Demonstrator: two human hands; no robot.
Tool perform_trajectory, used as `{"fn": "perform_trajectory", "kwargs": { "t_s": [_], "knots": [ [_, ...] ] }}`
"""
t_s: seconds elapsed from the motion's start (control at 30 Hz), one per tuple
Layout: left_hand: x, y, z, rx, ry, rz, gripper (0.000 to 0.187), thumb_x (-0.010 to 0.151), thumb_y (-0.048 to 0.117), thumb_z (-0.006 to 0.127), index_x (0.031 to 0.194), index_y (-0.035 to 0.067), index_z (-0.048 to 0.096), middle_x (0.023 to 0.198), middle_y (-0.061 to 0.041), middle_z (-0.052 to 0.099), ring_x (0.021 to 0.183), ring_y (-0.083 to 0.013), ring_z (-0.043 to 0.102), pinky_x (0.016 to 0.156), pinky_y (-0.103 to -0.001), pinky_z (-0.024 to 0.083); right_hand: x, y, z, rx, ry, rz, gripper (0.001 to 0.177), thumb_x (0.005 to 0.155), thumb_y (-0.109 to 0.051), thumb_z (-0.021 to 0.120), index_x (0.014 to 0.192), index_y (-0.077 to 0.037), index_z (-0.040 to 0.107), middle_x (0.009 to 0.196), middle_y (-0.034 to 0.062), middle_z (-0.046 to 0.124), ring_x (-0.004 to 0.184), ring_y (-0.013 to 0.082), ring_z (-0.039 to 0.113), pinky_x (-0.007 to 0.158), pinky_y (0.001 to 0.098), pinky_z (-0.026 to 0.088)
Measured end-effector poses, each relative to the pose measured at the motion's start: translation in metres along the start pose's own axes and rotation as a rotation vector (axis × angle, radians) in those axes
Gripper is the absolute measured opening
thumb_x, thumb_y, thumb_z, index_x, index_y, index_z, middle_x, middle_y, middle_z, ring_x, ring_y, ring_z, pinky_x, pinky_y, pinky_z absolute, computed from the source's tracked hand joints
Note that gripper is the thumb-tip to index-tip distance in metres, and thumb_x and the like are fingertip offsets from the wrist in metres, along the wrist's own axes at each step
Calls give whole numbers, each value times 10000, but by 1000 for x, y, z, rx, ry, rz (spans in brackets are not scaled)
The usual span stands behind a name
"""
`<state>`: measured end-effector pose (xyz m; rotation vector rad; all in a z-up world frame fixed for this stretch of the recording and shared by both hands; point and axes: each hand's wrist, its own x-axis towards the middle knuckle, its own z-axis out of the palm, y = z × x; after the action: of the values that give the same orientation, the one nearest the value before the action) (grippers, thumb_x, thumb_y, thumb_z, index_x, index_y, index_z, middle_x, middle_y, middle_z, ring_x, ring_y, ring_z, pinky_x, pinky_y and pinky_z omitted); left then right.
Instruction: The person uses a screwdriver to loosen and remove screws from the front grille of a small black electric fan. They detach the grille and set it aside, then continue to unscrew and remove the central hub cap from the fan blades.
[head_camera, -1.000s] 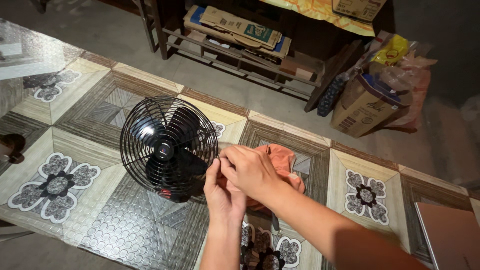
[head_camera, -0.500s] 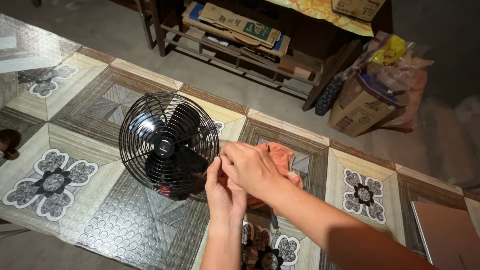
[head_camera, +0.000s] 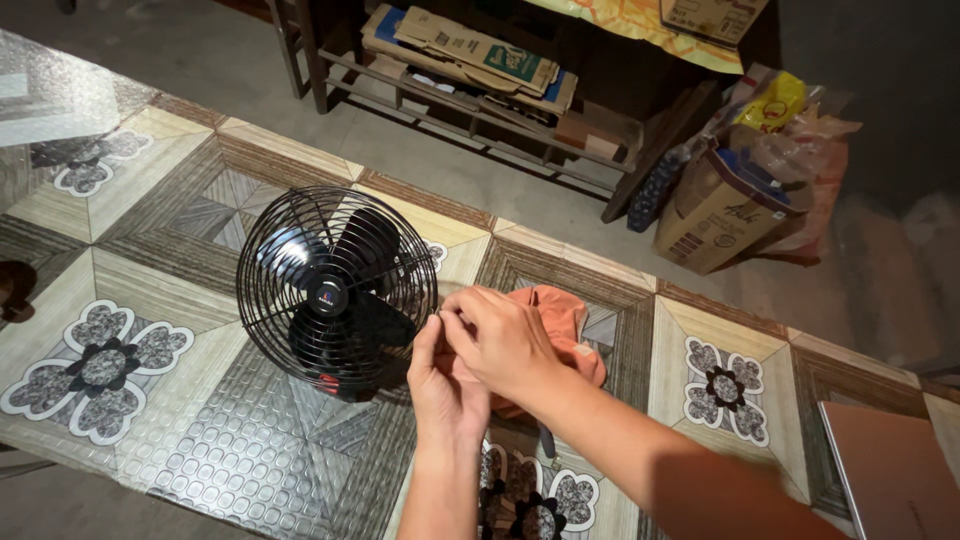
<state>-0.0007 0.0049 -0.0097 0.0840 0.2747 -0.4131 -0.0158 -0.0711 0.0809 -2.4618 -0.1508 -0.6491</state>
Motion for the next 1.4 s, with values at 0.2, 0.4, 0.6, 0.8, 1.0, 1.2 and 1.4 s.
{"fn": "perform_trajectory", "kwargs": {
  "t_s": [0.2, 0.4, 0.6, 0.8, 1.0, 1.2, 1.4],
  "knots": [
    [2, 1, -4, 13, -10, -12, 211, 976, 225, 635, 1025, 28, 692, 1006, -98, 726, 959, -203, 688, 893, -345, 553, -5, 0, 7, 20, 57, 13, 96, 901, -136, 687, 922, -47, 659, 831, 104, 692, 738, 283, 708, 633, 382, 556],
    [2, 2, -3, 22, 9, -36, 235, 978, 236, 614, 1063, 28, 682, 1043, -88, 718, 996, -198, 683, 906, -342, 544, -3, 5, 5, -21, 36, -70, 94, 905, -120, 693, 930, -46, 639, 861, 117, 691, 781, 310, 701, 661, 400, 553],
    [0, 2, 2, 27, -26, -25, 276, 995, 246, 602, 1107, 3, 667, 1084, -115, 709, 1036, -222, 670, 945, -358, 536, 1, 1, -1, 48, -41, 44, 153, 852, -126, 724, 962, -38, 665, 850, 111, 695, 721, 275, 708, 625, 375, 557],
    [-1, 3, 7, 18, 21, -20, 295, 968, 225, 581, 1176, 36, 671, 1142, -87, 699, 1100, -220, 662, 992, -375, 529, 7, 5, -6, 73, 31, -275, 267, 874, -31, 692, 1141, -48, 688, 1092, 104, 696, 1016, 315, 684, 878, 393, 569],
    [-2, 1, 2, 23, -18, 7, 263, 985, 223, 583, 1173, 58, 664, 1184, -69, 704, 1139, -206, 650, 1015, -387, 515, 13, 23, -11, 119, -119, -330, 216, 855, -9, 717, 1065, -51, 743, 1053, 97, 714, 1006, 293, 703, 878, 372, 579],
    [-8, 2, 4, 61, 18, 40, 260, 989, 231, 574, 1151, 48, 664, 1168, -65, 705, 1129, -202, 653, 994, -387, 529, 16, 33, -11, 152, -163, -437, 178, 840, -12, 743, 1012, 5, 703, 1025, 129, 701, 985, 317, 686, 886, 397, 577],
    [-13, -7, 20, 73, 14, 85, 323, 1001, 297, 547, 1211, 71, 642, 1201, -72, 679, 1119, -195, 652, 959, -359, 533, 13, 31, -6, 215, -93, -374, 175, 853, -4, 723, 1027, 9, 702, 1043, 133, 712, 1031, 314, 701, 917, 386, 580]
  ]
}}
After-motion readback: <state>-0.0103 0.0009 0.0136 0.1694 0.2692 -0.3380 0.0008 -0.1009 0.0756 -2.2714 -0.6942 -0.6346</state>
